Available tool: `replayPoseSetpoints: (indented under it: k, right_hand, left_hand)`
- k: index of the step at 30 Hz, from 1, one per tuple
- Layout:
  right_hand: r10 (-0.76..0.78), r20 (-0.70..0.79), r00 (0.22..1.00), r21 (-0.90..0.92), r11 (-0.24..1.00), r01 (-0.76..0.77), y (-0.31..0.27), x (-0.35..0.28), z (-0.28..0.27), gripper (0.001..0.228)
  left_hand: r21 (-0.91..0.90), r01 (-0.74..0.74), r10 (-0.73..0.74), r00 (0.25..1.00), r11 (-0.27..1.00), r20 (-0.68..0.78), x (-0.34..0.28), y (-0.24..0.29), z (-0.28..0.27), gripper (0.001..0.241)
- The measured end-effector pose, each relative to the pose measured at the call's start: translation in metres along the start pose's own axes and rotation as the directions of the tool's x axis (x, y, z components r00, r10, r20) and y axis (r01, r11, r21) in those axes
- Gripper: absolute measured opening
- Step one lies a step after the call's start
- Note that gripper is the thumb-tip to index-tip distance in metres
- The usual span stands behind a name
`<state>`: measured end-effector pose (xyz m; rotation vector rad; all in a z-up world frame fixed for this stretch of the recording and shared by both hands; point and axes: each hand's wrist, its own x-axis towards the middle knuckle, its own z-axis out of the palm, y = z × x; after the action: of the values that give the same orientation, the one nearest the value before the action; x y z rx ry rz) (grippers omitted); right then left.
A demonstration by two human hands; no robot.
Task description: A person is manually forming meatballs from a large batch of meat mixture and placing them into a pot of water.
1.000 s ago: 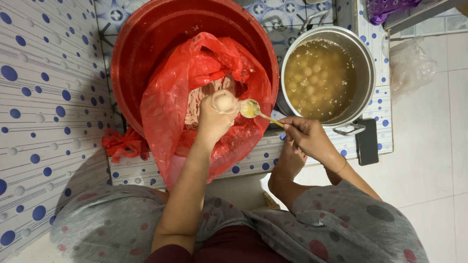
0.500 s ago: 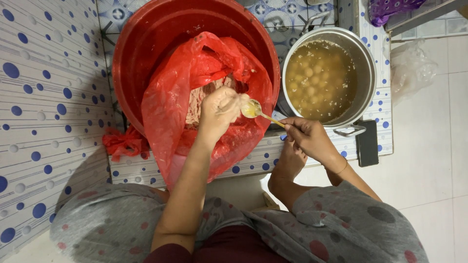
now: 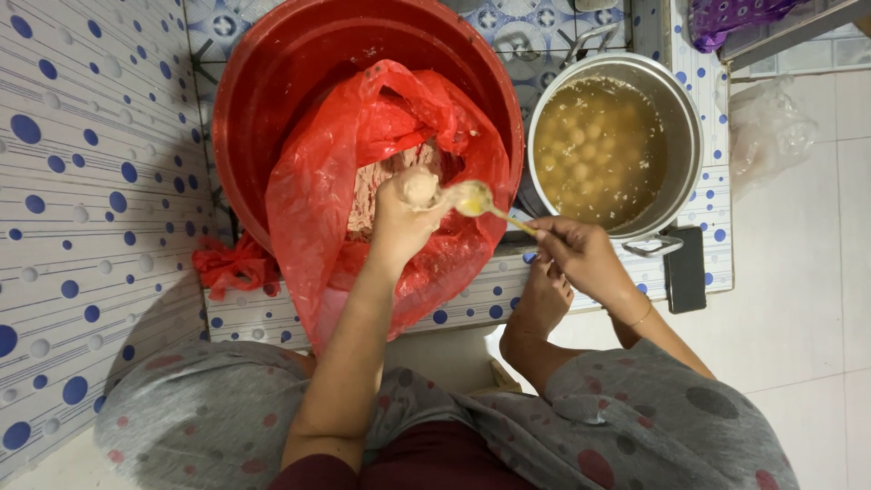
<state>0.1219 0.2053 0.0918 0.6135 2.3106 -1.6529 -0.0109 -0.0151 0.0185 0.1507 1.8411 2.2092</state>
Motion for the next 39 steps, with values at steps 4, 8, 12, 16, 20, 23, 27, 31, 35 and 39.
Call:
replayPoseSetpoints:
  k: [4, 8, 12, 16, 20, 23, 27, 31, 35, 39]
  right_hand:
    - [-0.14, -0.122, 0.983, -0.072, 0.989, 0.132, -0.019, 0.001, -0.008, 0.024]
    - [-0.437, -0.152, 0.887, -0.267, 0.882, 0.389, -0.057, -0.008, -0.009, 0.022]
    - [-0.617, -0.129, 0.777, -0.426, 0.742, 0.518, -0.07, -0.012, 0.0, 0.02]
    - [-0.762, -0.068, 0.644, -0.609, 0.543, 0.578, -0.058, -0.012, 0.015, 0.021]
    - [-0.785, 0.013, 0.619, -0.698, 0.435, 0.568, -0.064, -0.017, 0.019, 0.021]
    - [-0.789, 0.041, 0.613, -0.719, 0.403, 0.567, -0.069, -0.016, 0.022, 0.022]
    - [-0.787, 0.051, 0.615, -0.718, 0.4, 0.57, -0.057, -0.013, 0.027, 0.021]
    - [-0.759, 0.061, 0.648, -0.73, 0.409, 0.548, -0.046, -0.009, 0.035, 0.024]
    - [-0.574, 0.042, 0.818, -0.415, 0.734, 0.537, -0.081, -0.009, 0.043, 0.022]
    - [-0.135, 0.045, 0.99, -0.11, 0.984, 0.139, -0.036, 0.005, 0.03, 0.024]
  left_hand:
    - [-0.012, -0.084, 0.085, 0.99, 0.996, 0.109, 0.004, -0.024, -0.001, 0.016]
    - [-0.105, 0.019, -0.006, 0.993, 0.994, 0.121, -0.013, 0.029, 0.004, 0.008]
    - [-0.087, 0.0, 0.005, 0.998, 0.996, 0.068, -0.01, 0.027, 0.012, 0.027]
    - [-0.099, 0.007, 0.0, 0.998, 0.995, 0.066, -0.008, 0.023, 0.009, 0.035]
    - [-0.01, 0.035, -0.034, 0.997, 0.999, 0.07, -0.007, 0.017, 0.006, 0.027]
    - [-0.053, 0.141, -0.141, 0.99, 0.989, 0.013, -0.012, 0.03, 0.012, 0.021]
    - [-0.103, 0.251, -0.257, 0.965, 0.962, -0.052, -0.012, 0.049, 0.017, 0.021]
    - [-0.156, 0.271, -0.288, 0.953, 0.95, -0.095, -0.002, 0.023, 0.018, 0.02]
    - [0.397, 0.247, -0.212, 0.969, 0.884, -0.129, 0.001, -0.042, 0.004, 0.008]
    - [0.647, 0.229, -0.211, 0.972, 0.727, -0.106, -0.008, -0.061, -0.006, 0.012]
